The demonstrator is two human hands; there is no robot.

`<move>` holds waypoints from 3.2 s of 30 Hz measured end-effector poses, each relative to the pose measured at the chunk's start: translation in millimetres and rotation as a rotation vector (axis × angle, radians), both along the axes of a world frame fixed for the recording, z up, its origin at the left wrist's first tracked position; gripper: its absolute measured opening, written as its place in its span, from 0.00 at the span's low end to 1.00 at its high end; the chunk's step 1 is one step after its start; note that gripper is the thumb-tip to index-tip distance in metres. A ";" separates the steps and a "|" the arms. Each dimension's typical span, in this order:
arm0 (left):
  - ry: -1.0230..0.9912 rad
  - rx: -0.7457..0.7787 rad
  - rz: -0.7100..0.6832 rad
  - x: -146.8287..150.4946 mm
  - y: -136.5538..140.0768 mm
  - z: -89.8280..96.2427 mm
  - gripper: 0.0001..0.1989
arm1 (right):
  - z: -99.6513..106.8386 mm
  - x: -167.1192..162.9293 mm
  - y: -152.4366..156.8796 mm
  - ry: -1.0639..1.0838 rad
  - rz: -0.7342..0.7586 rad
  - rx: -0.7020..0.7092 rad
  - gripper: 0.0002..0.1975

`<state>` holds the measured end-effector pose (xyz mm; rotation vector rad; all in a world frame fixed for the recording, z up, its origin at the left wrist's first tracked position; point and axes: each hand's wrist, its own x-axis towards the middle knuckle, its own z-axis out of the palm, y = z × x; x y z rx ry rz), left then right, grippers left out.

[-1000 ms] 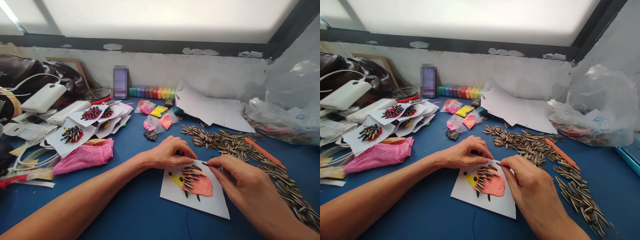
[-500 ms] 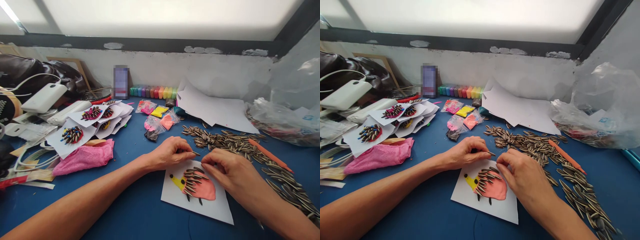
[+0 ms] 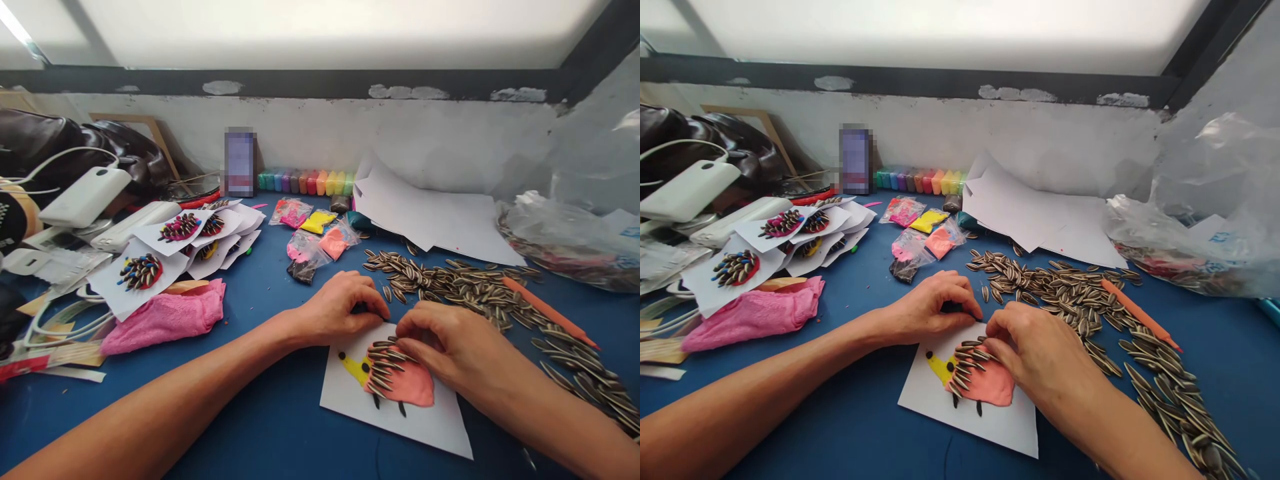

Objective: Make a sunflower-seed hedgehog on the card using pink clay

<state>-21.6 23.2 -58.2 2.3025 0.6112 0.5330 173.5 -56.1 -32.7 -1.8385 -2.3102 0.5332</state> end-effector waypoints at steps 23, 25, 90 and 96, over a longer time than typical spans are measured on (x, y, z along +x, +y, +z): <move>-0.022 0.033 -0.020 -0.4 -0.2 -1.3 0.06 | -0.9 0.1 -6.1 -0.005 0.050 0.015 0.10; -0.020 0.030 -0.021 -0.4 0.0 -1.4 0.06 | -1.9 1.9 -7.4 0.034 0.062 0.020 0.10; 0.000 0.009 -0.033 -0.2 -0.3 -0.7 0.06 | 2.2 1.9 -17.9 0.024 0.075 0.010 0.12; 0.011 0.009 -0.026 -0.2 -0.2 0.3 0.06 | 2.1 -0.2 -18.7 0.012 0.101 0.033 0.13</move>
